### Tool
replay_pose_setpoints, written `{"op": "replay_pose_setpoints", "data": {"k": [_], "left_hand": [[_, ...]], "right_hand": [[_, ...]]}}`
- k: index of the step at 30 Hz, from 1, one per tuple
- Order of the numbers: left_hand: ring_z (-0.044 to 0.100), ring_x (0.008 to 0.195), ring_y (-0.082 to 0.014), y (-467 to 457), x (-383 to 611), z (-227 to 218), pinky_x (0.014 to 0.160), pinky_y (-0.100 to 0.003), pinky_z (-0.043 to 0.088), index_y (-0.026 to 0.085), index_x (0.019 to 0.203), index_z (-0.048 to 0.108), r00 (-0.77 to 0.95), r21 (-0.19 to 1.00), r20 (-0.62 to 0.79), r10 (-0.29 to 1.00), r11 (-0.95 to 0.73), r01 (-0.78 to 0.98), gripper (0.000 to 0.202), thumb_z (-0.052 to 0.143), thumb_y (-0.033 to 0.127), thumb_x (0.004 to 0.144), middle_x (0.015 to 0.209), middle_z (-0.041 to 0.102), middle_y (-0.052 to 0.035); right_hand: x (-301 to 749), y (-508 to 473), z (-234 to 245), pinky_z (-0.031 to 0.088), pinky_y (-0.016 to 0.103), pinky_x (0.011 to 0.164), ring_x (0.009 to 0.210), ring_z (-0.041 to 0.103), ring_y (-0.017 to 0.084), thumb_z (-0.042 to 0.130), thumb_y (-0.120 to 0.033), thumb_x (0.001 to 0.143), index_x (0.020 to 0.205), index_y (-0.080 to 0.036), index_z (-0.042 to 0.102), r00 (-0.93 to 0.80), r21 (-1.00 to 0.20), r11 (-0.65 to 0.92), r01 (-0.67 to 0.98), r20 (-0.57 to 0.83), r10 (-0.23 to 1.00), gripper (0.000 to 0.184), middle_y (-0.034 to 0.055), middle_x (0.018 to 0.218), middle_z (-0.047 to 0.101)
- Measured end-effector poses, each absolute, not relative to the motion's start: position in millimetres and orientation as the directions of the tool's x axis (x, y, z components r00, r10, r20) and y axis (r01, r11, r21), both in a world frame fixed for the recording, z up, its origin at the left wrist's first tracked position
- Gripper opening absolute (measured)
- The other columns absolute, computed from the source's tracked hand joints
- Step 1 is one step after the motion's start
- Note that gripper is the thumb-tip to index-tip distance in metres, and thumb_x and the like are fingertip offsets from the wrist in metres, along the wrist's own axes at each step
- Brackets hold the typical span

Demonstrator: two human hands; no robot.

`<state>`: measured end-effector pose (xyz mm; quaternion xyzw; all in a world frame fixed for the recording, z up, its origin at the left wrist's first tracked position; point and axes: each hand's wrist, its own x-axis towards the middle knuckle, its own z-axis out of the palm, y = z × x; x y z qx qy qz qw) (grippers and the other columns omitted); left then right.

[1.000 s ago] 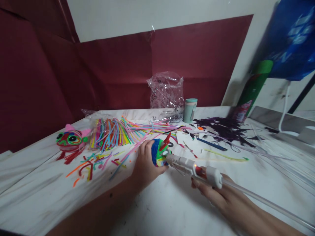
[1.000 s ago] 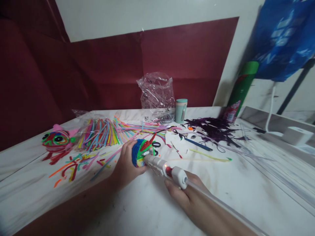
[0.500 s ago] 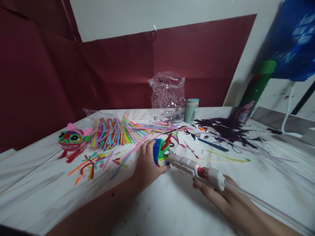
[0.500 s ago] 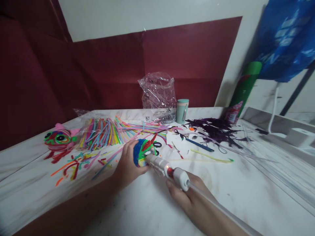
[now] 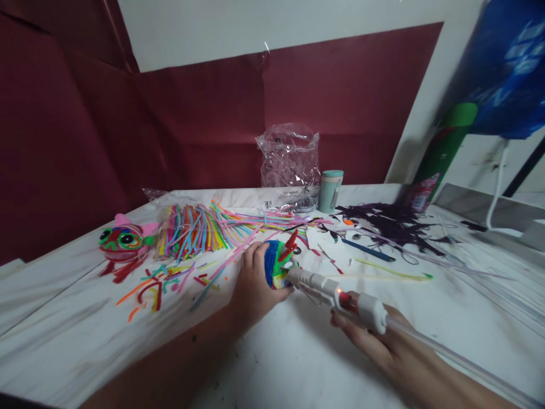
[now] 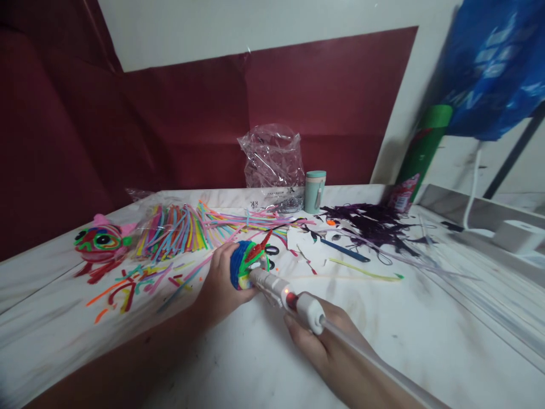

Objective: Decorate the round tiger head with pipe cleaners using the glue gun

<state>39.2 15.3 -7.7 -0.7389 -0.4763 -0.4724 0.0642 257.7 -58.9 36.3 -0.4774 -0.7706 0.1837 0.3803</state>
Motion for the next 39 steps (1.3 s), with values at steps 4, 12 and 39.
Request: {"op": "replay_pose_setpoints", "data": {"k": [4, 12, 39], "left_hand": [[0.046, 0.12, -0.0342, 14.4, 38.7, -7.9, 0.101, -0.052, 0.041, 0.017, 0.126, 0.038, 0.106, 0.357, 0.74, 0.664, -0.522, 0.775, 0.085, 0.079, 0.023, 0.052, 0.123, 0.048, -0.0161], [0.046, 0.119, -0.0337, 15.6, 38.4, -8.4, 0.102, -0.051, 0.04, 0.017, 0.126, 0.037, 0.113, 0.349, 0.757, 0.643, -0.545, 0.763, 0.085, 0.08, 0.025, 0.053, 0.122, 0.047, -0.0161], [0.047, 0.119, -0.0328, 14.2, 36.5, -5.5, 0.101, -0.052, 0.041, 0.017, 0.125, 0.037, 0.107, 0.364, 0.751, 0.652, -0.543, 0.757, 0.083, 0.079, 0.022, 0.054, 0.121, 0.047, -0.0155]], "right_hand": [[261.4, -55.2, 39.0, 0.053, 0.027, 0.054, 0.062, 0.065, 0.02, 0.045, -0.029, 0.085, 0.076, -0.022, 0.064, -0.282, -0.622, 0.488, 0.613, 0.405, 0.87, 0.022, 0.002, 0.069, 0.068], [256.3, -59.7, 37.3, 0.052, 0.025, 0.052, 0.057, 0.062, 0.018, 0.045, -0.031, 0.084, 0.073, -0.023, 0.064, -0.271, -0.664, 0.464, 0.586, 0.379, 0.885, 0.023, 0.0004, 0.064, 0.066], [264.5, -53.0, 39.4, 0.051, 0.029, 0.052, 0.057, 0.062, 0.02, 0.043, -0.038, 0.084, 0.072, -0.02, 0.066, -0.27, -0.622, 0.482, 0.618, 0.408, 0.872, 0.031, 0.0039, 0.062, 0.066]]}}
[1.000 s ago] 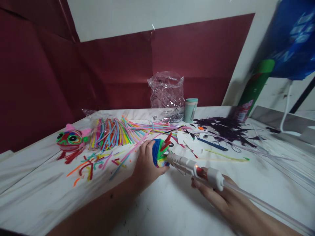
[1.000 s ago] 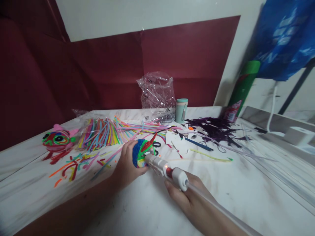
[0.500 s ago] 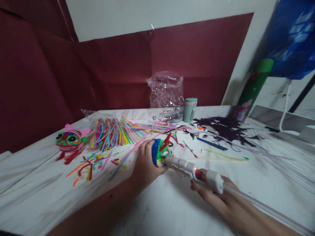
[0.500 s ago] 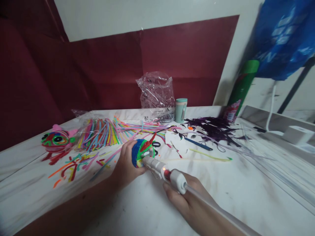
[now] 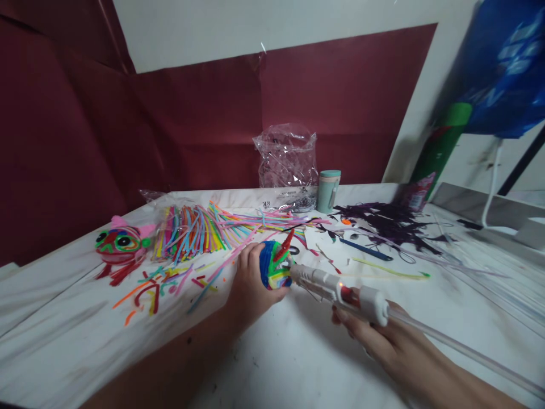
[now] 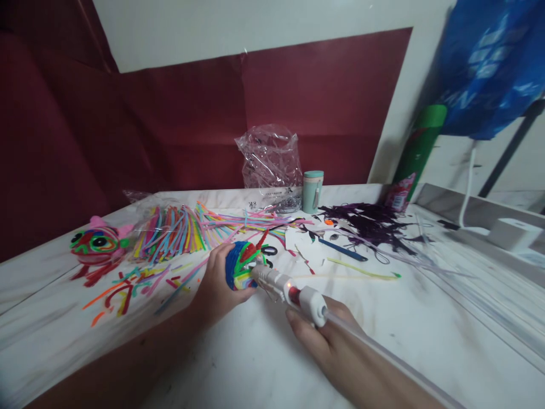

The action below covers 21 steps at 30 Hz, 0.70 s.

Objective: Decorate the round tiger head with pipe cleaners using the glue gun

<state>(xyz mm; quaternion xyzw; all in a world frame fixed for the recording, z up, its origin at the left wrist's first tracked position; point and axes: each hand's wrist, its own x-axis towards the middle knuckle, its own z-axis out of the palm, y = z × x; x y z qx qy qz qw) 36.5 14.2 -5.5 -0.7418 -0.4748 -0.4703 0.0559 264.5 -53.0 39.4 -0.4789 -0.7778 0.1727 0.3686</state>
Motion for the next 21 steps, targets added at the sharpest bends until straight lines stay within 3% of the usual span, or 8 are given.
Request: {"op": "replay_pose_setpoints", "data": {"k": [7, 15, 21], "left_hand": [[0.047, 0.119, -0.0336, 14.4, 37.2, -6.4, 0.101, -0.053, 0.041, 0.019, 0.126, 0.036, 0.119, 0.353, 0.75, 0.651, -0.545, 0.76, 0.086, 0.08, 0.022, 0.052, 0.122, 0.046, -0.0153], [0.047, 0.119, -0.0333, 14.1, 37.4, -5.3, 0.101, -0.052, 0.041, 0.018, 0.126, 0.036, 0.129, 0.344, 0.754, 0.644, -0.555, 0.757, 0.083, 0.078, 0.023, 0.054, 0.121, 0.047, -0.0158], [0.046, 0.12, -0.0343, 15.0, 37.3, -5.9, 0.102, -0.053, 0.04, 0.019, 0.126, 0.036, 0.115, 0.362, 0.75, 0.651, -0.55, 0.753, 0.083, 0.077, 0.022, 0.054, 0.122, 0.046, -0.0153]], "right_hand": [[261.7, -54.2, 39.6, 0.053, 0.028, 0.056, 0.063, 0.065, 0.021, 0.044, -0.036, 0.085, 0.078, -0.022, 0.067, -0.279, -0.65, 0.477, 0.592, 0.39, 0.878, 0.028, 0.004, 0.07, 0.07], [262.5, -51.5, 38.5, 0.051, 0.03, 0.052, 0.057, 0.062, 0.02, 0.042, -0.04, 0.086, 0.077, -0.02, 0.067, -0.245, -0.649, 0.441, 0.62, 0.374, 0.895, 0.034, 0.0043, 0.065, 0.067], [260.6, -54.1, 43.3, 0.052, 0.03, 0.056, 0.062, 0.063, 0.02, 0.042, -0.034, 0.085, 0.074, -0.021, 0.065, -0.289, -0.641, 0.474, 0.604, 0.378, 0.88, 0.029, 0.0035, 0.067, 0.068]]}}
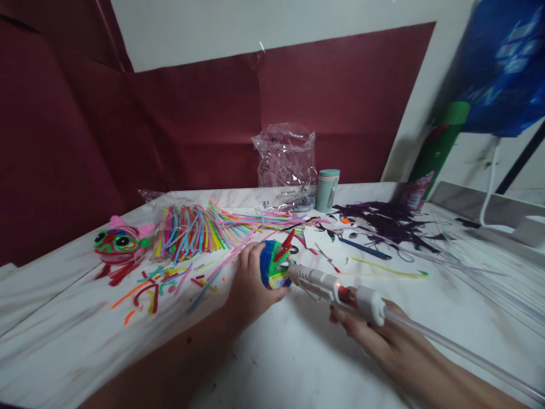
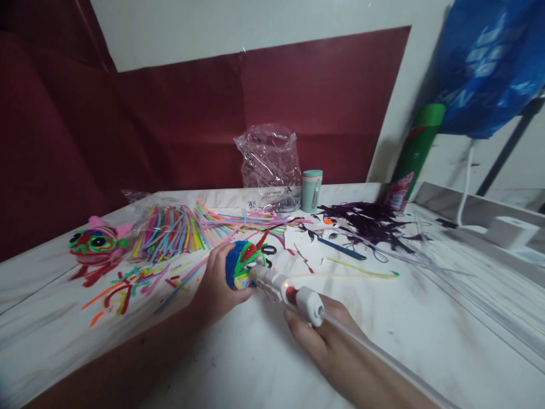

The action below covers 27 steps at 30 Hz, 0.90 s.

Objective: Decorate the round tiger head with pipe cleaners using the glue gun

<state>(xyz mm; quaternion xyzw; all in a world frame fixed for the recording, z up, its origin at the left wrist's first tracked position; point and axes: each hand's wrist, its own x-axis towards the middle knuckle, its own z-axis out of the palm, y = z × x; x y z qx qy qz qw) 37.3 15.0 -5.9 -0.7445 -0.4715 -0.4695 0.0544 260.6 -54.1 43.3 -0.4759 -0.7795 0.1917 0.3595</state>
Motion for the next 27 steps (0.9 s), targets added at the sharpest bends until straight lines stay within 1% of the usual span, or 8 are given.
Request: {"op": "replay_pose_setpoints", "data": {"k": [5, 8, 11, 15, 19, 22, 27], "left_hand": [[0.048, 0.119, -0.0342, 14.9, 36.8, -6.1, 0.1, -0.053, 0.041, 0.019, 0.126, 0.038, 0.119, 0.356, 0.75, 0.651, -0.549, 0.756, 0.083, 0.077, 0.023, 0.053, 0.123, 0.048, -0.0152], [0.048, 0.118, -0.0342, 14.8, 37.3, -5.8, 0.1, -0.053, 0.041, 0.017, 0.125, 0.039, 0.113, 0.349, 0.761, 0.639, -0.55, 0.759, 0.083, 0.078, 0.023, 0.053, 0.122, 0.049, -0.016], [0.049, 0.117, -0.0339, 14.7, 37.8, -5.1, 0.101, -0.052, 0.041, 0.015, 0.124, 0.039, 0.121, 0.343, 0.761, 0.637, -0.555, 0.758, 0.082, 0.079, 0.023, 0.053, 0.12, 0.048, -0.0163], [0.047, 0.118, -0.0335, 14.4, 37.6, -5.0, 0.101, -0.052, 0.041, 0.017, 0.125, 0.037, 0.131, 0.342, 0.757, 0.64, -0.559, 0.755, 0.083, 0.079, 0.022, 0.053, 0.121, 0.047, -0.0157], [0.047, 0.118, -0.0336, 14.7, 37.2, -5.8, 0.101, -0.052, 0.041, 0.017, 0.125, 0.037, 0.125, 0.34, 0.762, 0.635, -0.558, 0.757, 0.084, 0.079, 0.021, 0.052, 0.121, 0.047, -0.0164], [0.047, 0.119, -0.0337, 15.0, 37.2, -6.1, 0.101, -0.052, 0.041, 0.017, 0.125, 0.038, 0.127, 0.34, 0.757, 0.641, -0.552, 0.761, 0.083, 0.079, 0.023, 0.053, 0.122, 0.048, -0.0162], [0.048, 0.118, -0.0338, 15.5, 37.0, -7.1, 0.101, -0.053, 0.041, 0.017, 0.125, 0.038, 0.117, 0.354, 0.749, 0.653, -0.542, 0.762, 0.083, 0.079, 0.022, 0.053, 0.122, 0.048, -0.0165]], "right_hand": [[261.8, -54.1, 41.8, 0.051, 0.029, 0.053, 0.058, 0.062, 0.019, 0.043, -0.034, 0.086, 0.074, -0.02, 0.065, -0.282, -0.637, 0.491, 0.593, 0.407, 0.869, 0.029, 0.0031, 0.063, 0.066], [260.8, -56.2, 41.5, 0.052, 0.028, 0.055, 0.06, 0.063, 0.019, 0.045, -0.031, 0.084, 0.076, -0.022, 0.066, -0.279, -0.66, 0.497, 0.564, 0.414, 0.867, 0.024, 0.0026, 0.067, 0.068], [260.1, -58.8, 43.3, 0.053, 0.028, 0.058, 0.063, 0.064, 0.02, 0.047, -0.03, 0.083, 0.077, -0.022, 0.066, -0.243, -0.676, 0.468, 0.57, 0.405, 0.881, 0.022, 0.0022, 0.069, 0.069], [261.2, -57.9, 44.8, 0.052, 0.028, 0.056, 0.061, 0.063, 0.02, 0.045, -0.031, 0.084, 0.075, -0.021, 0.066, -0.277, -0.639, 0.483, 0.598, 0.401, 0.873, 0.025, 0.0029, 0.068, 0.068], [261.5, -54.6, 44.4, 0.052, 0.028, 0.055, 0.06, 0.063, 0.02, 0.044, -0.031, 0.084, 0.074, -0.022, 0.066, -0.294, -0.614, 0.505, 0.607, 0.416, 0.86, 0.026, 0.003, 0.066, 0.068], [261.2, -54.1, 44.5, 0.053, 0.028, 0.054, 0.059, 0.063, 0.02, 0.044, -0.034, 0.084, 0.076, -0.022, 0.067, -0.268, -0.625, 0.489, 0.608, 0.419, 0.868, 0.027, 0.0033, 0.064, 0.068], [261.4, -57.1, 44.9, 0.054, 0.028, 0.058, 0.063, 0.065, 0.02, 0.044, -0.032, 0.085, 0.077, -0.023, 0.067, -0.301, -0.662, 0.485, 0.572, 0.381, 0.875, 0.025, 0.0026, 0.069, 0.07]]}}
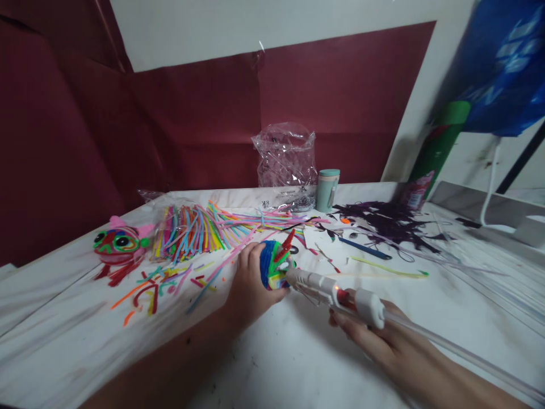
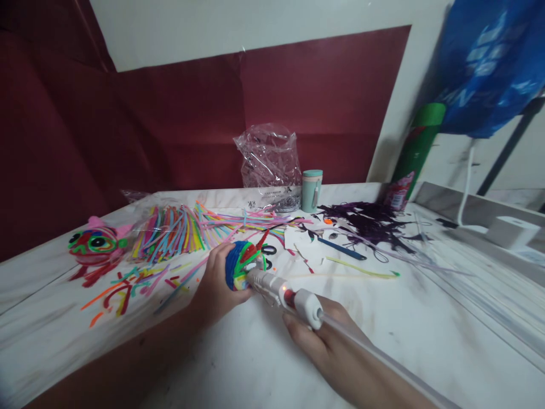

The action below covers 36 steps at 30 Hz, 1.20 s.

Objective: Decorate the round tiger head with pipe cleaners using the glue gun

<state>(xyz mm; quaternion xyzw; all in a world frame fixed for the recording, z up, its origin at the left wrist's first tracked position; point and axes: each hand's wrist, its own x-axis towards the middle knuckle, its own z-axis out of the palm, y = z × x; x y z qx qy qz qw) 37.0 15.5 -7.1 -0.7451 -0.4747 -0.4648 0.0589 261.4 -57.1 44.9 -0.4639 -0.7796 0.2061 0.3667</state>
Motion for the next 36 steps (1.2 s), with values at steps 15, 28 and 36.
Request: {"op": "replay_pose_setpoints", "data": {"k": [15, 28, 36], "left_hand": [[0.048, 0.119, -0.0339, 15.3, 36.5, -6.2, 0.102, -0.053, 0.04, 0.018, 0.125, 0.039, 0.118, 0.36, 0.746, 0.655, -0.546, 0.756, 0.083, 0.079, 0.023, 0.052, 0.122, 0.049, -0.0155], [0.047, 0.119, -0.0336, 15.6, 35.5, -6.8, 0.102, -0.052, 0.041, 0.018, 0.125, 0.037, 0.121, 0.367, 0.738, 0.664, -0.545, 0.754, 0.085, 0.08, 0.021, 0.051, 0.122, 0.047, -0.0155], [0.048, 0.118, -0.0342, 15.1, 35.5, -5.3, 0.101, -0.053, 0.042, 0.017, 0.125, 0.038, 0.132, 0.344, 0.751, 0.647, -0.555, 0.757, 0.083, 0.079, 0.023, 0.053, 0.121, 0.048, -0.0158]], "right_hand": [[261.9, -57.8, 47.1, 0.055, 0.03, 0.06, 0.064, 0.064, 0.021, 0.045, -0.036, 0.085, 0.077, -0.023, 0.068, -0.241, -0.662, 0.442, 0.605, 0.376, 0.894, 0.028, 0.0035, 0.07, 0.07], [264.1, -54.0, 44.1, 0.056, 0.031, 0.059, 0.064, 0.066, 0.021, 0.044, -0.036, 0.085, 0.076, -0.023, 0.067, -0.297, -0.639, 0.486, 0.596, 0.386, 0.873, 0.028, 0.0034, 0.071, 0.071], [265.1, -54.5, 42.5, 0.056, 0.03, 0.06, 0.063, 0.066, 0.021, 0.044, -0.035, 0.086, 0.076, -0.023, 0.069, -0.303, -0.611, 0.484, 0.626, 0.38, 0.874, 0.029, 0.0036, 0.069, 0.07]]}}
